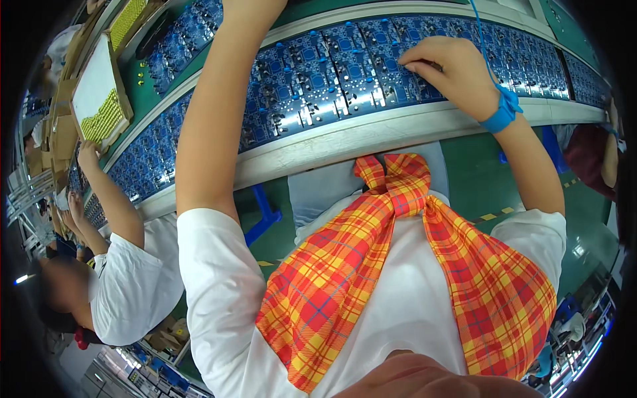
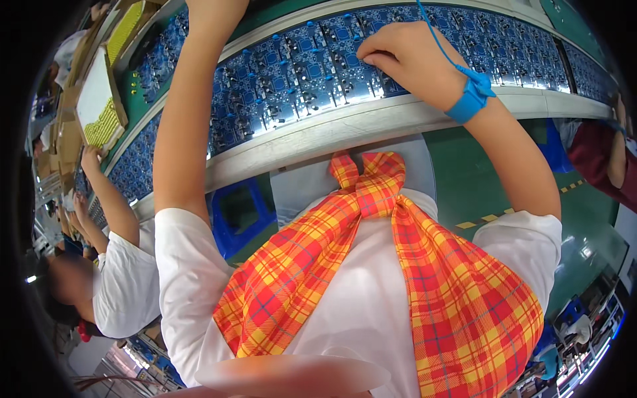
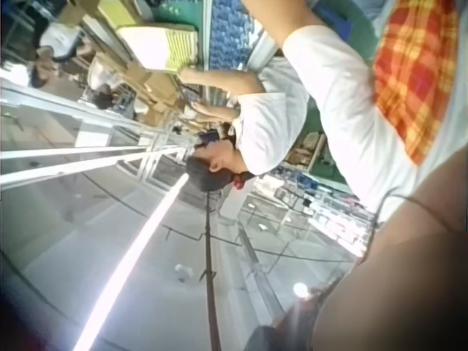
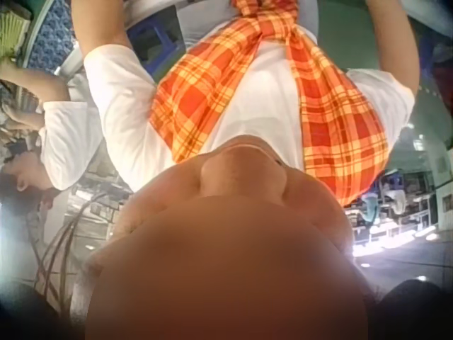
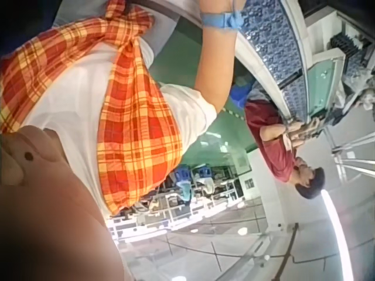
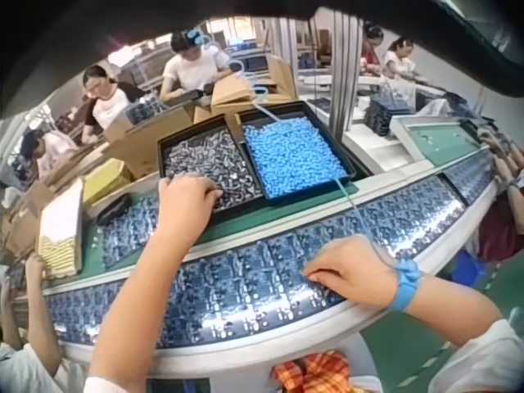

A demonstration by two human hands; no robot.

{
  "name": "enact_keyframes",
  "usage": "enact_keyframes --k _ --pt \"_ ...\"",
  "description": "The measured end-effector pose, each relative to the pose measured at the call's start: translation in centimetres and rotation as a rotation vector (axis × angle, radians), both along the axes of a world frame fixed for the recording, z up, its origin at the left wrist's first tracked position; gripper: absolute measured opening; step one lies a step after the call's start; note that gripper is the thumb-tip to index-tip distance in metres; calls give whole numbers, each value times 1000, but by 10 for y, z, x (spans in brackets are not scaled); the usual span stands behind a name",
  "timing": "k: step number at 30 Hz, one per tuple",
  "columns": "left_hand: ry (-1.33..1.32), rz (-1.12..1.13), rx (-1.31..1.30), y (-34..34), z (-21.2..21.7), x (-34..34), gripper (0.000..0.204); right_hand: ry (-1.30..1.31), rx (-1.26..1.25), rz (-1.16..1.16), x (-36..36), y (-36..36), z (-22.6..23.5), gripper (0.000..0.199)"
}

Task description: Manually assembling small components onto circuit boards on an electronics production line.

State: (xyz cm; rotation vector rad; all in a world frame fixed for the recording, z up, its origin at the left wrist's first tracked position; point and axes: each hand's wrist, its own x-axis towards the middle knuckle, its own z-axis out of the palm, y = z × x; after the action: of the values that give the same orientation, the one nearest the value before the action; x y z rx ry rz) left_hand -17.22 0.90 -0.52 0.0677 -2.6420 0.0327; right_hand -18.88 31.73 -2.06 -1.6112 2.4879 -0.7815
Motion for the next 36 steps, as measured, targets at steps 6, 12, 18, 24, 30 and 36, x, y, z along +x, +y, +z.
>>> enact_keyframes --k 6,12,18,24,30,36 --pt "28 -269 449 -14 4 8 21 99 41 34 9 -4 2 13" --pt "69 -66 140 -5 2 5 19 96 91 57 6 -10 2 9" --pt "72 -158 355 -7 2 6 17 143 122 60 8 -15 4 10" --pt "-34 -264 639 35 18 37 15 148 127 91 4 -17 3 11" --pt "-78 -434 441 41 6 51 13 150 112 109 2 -21 3 9" --pt "-207 -430 374 48 9 62 13 167 128 87 3 -19 2 9"
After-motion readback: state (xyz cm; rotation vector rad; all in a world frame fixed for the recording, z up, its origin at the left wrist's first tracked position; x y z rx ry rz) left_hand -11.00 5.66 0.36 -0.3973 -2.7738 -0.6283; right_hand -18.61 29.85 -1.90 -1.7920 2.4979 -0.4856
